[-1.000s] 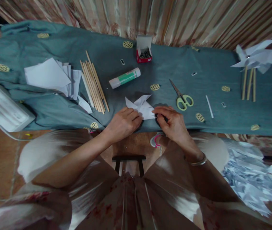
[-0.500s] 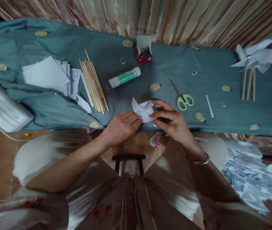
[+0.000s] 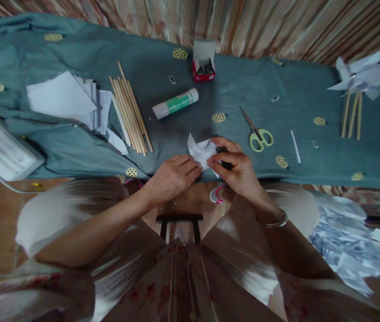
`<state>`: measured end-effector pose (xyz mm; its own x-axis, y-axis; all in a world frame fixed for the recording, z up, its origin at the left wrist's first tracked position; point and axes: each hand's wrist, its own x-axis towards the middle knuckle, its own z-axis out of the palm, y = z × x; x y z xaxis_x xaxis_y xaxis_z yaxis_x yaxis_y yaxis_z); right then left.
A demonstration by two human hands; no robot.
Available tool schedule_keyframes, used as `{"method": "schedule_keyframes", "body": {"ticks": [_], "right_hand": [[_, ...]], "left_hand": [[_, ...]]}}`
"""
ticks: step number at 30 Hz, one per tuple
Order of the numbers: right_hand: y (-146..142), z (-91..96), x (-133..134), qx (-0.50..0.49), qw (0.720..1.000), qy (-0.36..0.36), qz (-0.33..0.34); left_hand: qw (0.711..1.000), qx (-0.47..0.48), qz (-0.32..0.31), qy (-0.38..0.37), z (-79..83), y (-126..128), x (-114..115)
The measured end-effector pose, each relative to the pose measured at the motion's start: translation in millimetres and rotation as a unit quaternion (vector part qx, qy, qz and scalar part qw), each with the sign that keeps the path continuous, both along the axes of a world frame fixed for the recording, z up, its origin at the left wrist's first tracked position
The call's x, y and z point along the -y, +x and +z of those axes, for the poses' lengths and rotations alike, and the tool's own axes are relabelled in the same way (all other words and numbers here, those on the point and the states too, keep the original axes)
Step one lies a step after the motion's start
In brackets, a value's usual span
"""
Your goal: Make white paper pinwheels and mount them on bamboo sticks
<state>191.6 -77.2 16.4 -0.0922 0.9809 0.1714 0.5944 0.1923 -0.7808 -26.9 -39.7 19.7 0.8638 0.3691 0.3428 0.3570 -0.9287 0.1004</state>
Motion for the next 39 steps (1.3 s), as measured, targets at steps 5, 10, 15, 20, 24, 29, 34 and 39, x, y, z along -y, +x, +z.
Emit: {"method": "schedule_keyframes", "body": {"ticks": [5, 10, 15, 20, 24, 29, 34, 39], "right_hand": [[-4.2, -1.6, 0.7, 0.031, 0.999, 0.006, -0.01], [-6.8, -1.4, 0.6, 0.056, 0.998, 0.024, -0.017], [-9.3, -1.4, 0.4, 0.07, 0.997, 0.022, -0.022], [-10.5, -1.6, 0.1, 0.07, 0.997, 0.018, -0.021], [-10.3, -2.7, -0.4, 0.074, 0.997, 0.021, -0.026], [-9.5, -3.9, -0.8, 0.076, 0.997, 0.024, -0.026], [-9.2, -3.7, -0.3, 0.08, 0.996, 0.027, -0.032], [-8.7, -3.6, -0.3, 0.069, 0.997, 0.024, -0.028]], "left_hand": [[1.0, -0.002, 0.008, -0.025, -1.6, 1.0, 3.1], [0.999, -0.004, -0.01, -0.053, 0.1, 1.7, 2.6], [0.997, -0.02, -0.016, -0.072, 2.5, 2.7, 2.0], [0.998, 0.003, -0.012, -0.065, -0.6, 4.3, 2.1], [0.997, 0.008, -0.011, -0.075, -2.7, 5.1, 1.8], [0.997, -0.001, -0.008, -0.082, -2.0, 4.8, 1.1], [0.998, 0.001, -0.006, -0.069, -2.4, 5.0, 0.8], [0.998, 0.012, -0.009, -0.063, -2.8, 5.0, 1.1]]}}
